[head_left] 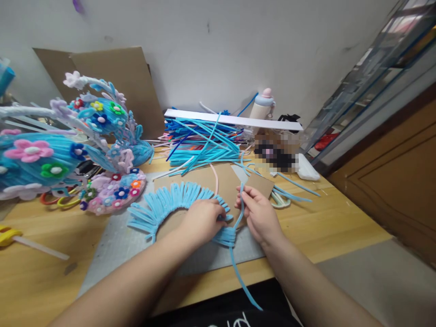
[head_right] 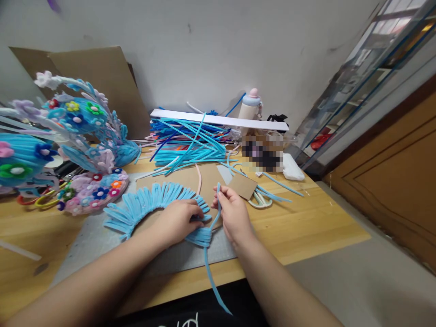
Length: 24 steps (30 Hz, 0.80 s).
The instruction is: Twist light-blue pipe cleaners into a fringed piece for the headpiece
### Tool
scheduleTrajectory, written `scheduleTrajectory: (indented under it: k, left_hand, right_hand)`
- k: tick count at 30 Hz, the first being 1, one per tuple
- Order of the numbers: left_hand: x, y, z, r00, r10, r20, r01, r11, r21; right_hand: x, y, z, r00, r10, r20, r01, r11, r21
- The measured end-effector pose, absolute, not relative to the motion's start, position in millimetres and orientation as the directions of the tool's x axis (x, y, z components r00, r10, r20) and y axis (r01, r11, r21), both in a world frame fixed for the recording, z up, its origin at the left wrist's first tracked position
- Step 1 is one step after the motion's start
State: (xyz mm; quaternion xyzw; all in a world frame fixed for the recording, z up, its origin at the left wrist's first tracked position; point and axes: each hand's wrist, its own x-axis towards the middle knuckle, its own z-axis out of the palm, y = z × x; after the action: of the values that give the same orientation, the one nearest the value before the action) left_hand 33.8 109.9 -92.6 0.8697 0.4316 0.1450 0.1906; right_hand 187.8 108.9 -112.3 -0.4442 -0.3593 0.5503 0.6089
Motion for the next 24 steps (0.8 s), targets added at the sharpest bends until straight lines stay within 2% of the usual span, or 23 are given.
scheduleTrajectory:
  k: [2, 4, 8, 11, 15, 20, 22, 24]
  left_hand:
    - [37.3, 111.0, -91.0, 0.580, 0.810, 0.085, 0.725, -0.561, 0.399]
    - [39.1, 111.0, -92.5, 0.508, 0.854, 0.111, 0.764, -0.506, 0.399]
    - [36.0, 109.5, -101.1, 0.299, 0.943, 0.145, 0.744, -0.326, 0.583]
    - [32.1, 108.4, -103.0, 0.224, 0.962, 0.155, 0.691, -0.269, 0.671]
    - [31.2, 105.7, -96.7, 0.258, 0.953, 0.160, 0.691, -0.298, 0.658]
    - [33.6, 101.9, -92.5, 0.560, 0.818, 0.131, 0.672, -0.541, 0.505]
    - [34.3, 102.0, -94.7, 0.553, 0.824, 0.124, 0.696, -0.539, 0.475]
    - [34.7, 102.9, -97.8, 0.466, 0.873, 0.145, 0.736, -0.473, 0.485]
  right_hand:
    - [188.4, 108.5, -114.8, 0.117, 0.993, -0.028, -0.272, 0.005, -0.962]
    - [190.3, 108.4, -115.6, 0.111, 0.994, 0.002, -0.150, 0.019, -0.988]
    - [191.9, 105.9, -114.2, 0.061, 0.996, 0.060, 0.190, 0.048, -0.981]
    - [189.4, 103.1, -113.0, -0.002, 0.997, 0.074, 0.337, 0.071, -0.939]
    - [188.6, 101.3, -113.2, 0.000, 0.997, 0.074, 0.354, 0.069, -0.933]
    - [196.9, 99.7, -113.4, 0.000, 0.997, 0.082, 0.352, 0.077, -0.933]
    - [199.4, 99.5, -113.4, -0.019, 0.997, 0.077, 0.349, 0.078, -0.934]
    - [199.9, 99.7, -113.3, -0.049, 0.997, 0.066, 0.366, 0.079, -0.927]
